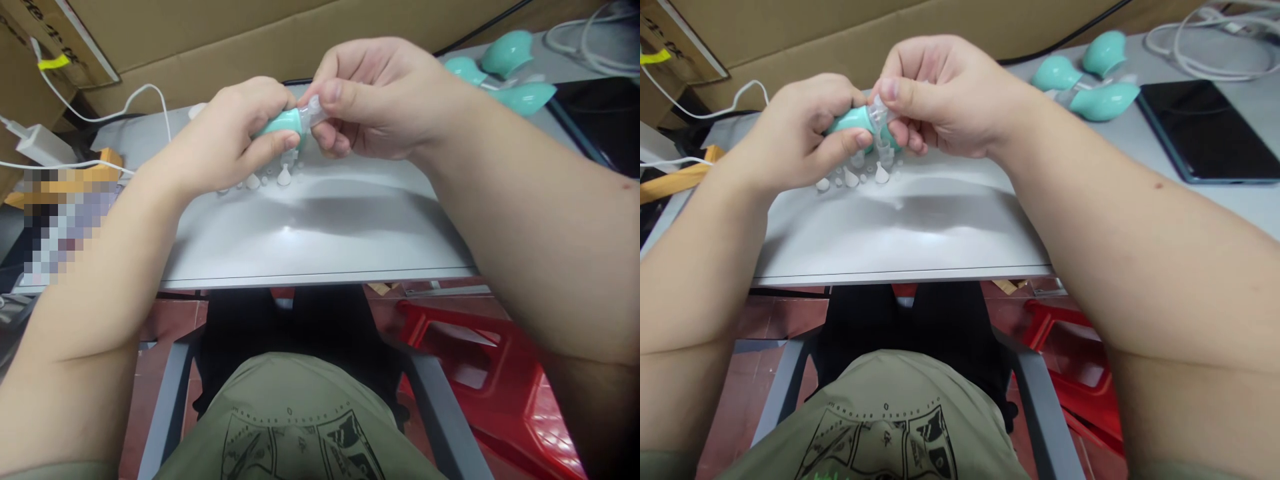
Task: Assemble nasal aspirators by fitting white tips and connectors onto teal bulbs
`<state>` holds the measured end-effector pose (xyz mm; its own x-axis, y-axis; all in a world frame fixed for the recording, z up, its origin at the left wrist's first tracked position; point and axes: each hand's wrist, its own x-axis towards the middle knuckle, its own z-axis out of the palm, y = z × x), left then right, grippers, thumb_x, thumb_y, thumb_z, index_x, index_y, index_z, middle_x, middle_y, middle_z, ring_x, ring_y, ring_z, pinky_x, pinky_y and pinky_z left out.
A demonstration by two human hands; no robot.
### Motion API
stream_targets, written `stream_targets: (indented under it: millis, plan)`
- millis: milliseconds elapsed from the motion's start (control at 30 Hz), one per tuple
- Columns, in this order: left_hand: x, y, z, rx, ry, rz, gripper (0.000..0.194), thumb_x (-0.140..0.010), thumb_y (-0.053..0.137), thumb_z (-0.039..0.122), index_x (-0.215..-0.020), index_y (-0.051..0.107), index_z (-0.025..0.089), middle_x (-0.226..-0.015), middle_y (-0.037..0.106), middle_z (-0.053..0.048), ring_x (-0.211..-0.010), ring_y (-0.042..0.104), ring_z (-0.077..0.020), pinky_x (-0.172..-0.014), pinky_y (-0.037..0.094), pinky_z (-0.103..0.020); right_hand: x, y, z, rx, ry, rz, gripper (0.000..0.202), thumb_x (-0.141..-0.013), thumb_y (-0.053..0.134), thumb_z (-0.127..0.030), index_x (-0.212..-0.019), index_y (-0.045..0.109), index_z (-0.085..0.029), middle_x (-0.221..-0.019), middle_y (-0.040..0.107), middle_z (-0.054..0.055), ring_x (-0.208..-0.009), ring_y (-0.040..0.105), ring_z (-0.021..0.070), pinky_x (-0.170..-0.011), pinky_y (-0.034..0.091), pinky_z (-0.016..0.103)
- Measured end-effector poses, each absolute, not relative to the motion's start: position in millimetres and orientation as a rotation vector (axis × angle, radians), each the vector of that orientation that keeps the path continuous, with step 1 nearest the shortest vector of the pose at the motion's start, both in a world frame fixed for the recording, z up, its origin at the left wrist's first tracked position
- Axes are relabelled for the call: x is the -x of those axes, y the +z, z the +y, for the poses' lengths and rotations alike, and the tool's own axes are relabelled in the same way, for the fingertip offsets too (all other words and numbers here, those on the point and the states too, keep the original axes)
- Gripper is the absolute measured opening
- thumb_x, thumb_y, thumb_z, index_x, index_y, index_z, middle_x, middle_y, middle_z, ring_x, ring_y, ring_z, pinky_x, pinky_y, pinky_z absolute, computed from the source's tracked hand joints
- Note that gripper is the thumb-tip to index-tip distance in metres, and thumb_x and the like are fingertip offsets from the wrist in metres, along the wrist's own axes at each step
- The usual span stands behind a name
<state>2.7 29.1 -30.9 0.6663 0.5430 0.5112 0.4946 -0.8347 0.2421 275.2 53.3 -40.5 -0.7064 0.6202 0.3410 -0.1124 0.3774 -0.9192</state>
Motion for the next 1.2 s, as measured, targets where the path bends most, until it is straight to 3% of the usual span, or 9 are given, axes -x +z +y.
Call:
stream_targets:
  millis: [233,433,600,667,700,833,900,1067,1200]
  plan:
    - [-8,-26,29,-2.805,0.881,0.857,0.059,-0.112,0.059,0.089,-0.099,0.072,0.033,-0.098,0.075,-0.011,-0.094,0.063,-0.0328,-0.086,0.051,-0.057,-279,-40,56,0.419,1.402,-1.941,0.078,-0.079,0.108,-0.081,-0.086,0.06,-0.02,-0.071,0.066,-0.006,-0.058,0.06,0.0045,-0.049,0.048,0.014]
    - [-20,2,28,-2.807,0.734,0.83,0.043,-0.101,0.073,0.081,-0.099,0.073,0.038,-0.09,0.075,-0.005,-0.075,0.06,-0.0267,-0.067,0.047,-0.05,-279,-36,50,0.465,1.404,-1.843,0.082,-0.065,0.112,-0.084,-0.087,0.062,-0.023,-0.067,0.064,-0.006,-0.052,0.052,0.0066,-0.046,0.043,0.02]
    - [-27,30,31,-2.617,0.71,0.714,0.052,-0.105,0.079,0.086,-0.106,0.081,0.034,-0.1,0.084,-0.008,-0.083,0.066,-0.0267,-0.073,0.052,-0.054,-302,-26,64,0.455,1.385,-1.662,0.092,-0.061,0.114,-0.085,-0.084,0.051,-0.022,-0.058,0.044,-0.012,-0.051,0.035,0.004,-0.046,0.036,0.016]
    - [-36,36,40,-2.606,0.806,0.635,0.05,-0.101,0.086,0.085,-0.107,0.085,0.036,-0.102,0.083,-0.007,-0.086,0.06,-0.0263,-0.08,0.05,-0.058,-313,-22,77,0.484,1.452,-1.541,0.098,-0.051,0.123,-0.067,-0.075,0.04,-0.022,-0.055,0.035,-0.012,-0.052,0.036,0.0028,-0.048,0.04,0.014]
    - [-42,37,46,-2.589,0.779,0.658,0.048,-0.103,0.085,0.084,-0.108,0.086,0.036,-0.106,0.083,-0.006,-0.089,0.058,-0.0264,-0.083,0.051,-0.06,-316,-21,83,0.539,1.466,-1.455,0.099,-0.053,0.124,-0.064,-0.073,0.036,-0.022,-0.056,0.035,-0.011,-0.054,0.037,0.0026,-0.05,0.041,0.014]
    - [-73,23,73,-2.675,0.581,0.867,0.037,-0.097,0.088,0.07,-0.111,0.088,0.036,-0.12,0.089,-0.006,-0.097,0.071,-0.0286,-0.083,0.058,-0.06,-308,-24,98,0.827,1.264,-1.033,0.066,-0.104,0.099,-0.051,-0.082,0.044,-0.021,-0.062,0.046,-0.01,-0.053,0.039,0.0044,-0.049,0.034,0.02]
    - [-85,10,84,-2.712,0.638,0.941,0.032,-0.088,0.09,0.061,-0.102,0.088,0.033,-0.102,0.089,-0.004,-0.089,0.071,-0.0259,-0.081,0.058,-0.055,-301,-29,101,0.894,1.175,-0.998,0.047,-0.123,0.074,-0.044,-0.09,0.047,-0.023,-0.063,0.047,-0.01,-0.05,0.036,0.0068,-0.05,0.031,0.023]
    - [-91,-20,98,-2.766,0.553,1.124,0.036,-0.098,0.079,0.07,-0.106,0.089,0.036,-0.105,0.088,0.004,-0.097,0.065,-0.021,-0.113,0.048,-0.06,-297,-39,104,0.89,1.095,-1.11,0.039,-0.135,0.034,-0.034,-0.099,0.047,-0.026,-0.062,0.046,-0.009,-0.046,0.032,0.012,-0.05,0.028,0.028]
    - [-87,-35,102,-2.786,0.505,1.32,0.054,-0.105,0.061,0.086,-0.109,0.089,0.041,-0.105,0.087,0.006,-0.095,0.057,-0.0234,-0.121,0.031,-0.061,-299,-46,108,0.827,1.053,-1.211,0.037,-0.132,0.033,-0.029,-0.097,0.047,-0.026,-0.062,0.048,-0.007,-0.046,0.032,0.0125,-0.049,0.026,0.029]
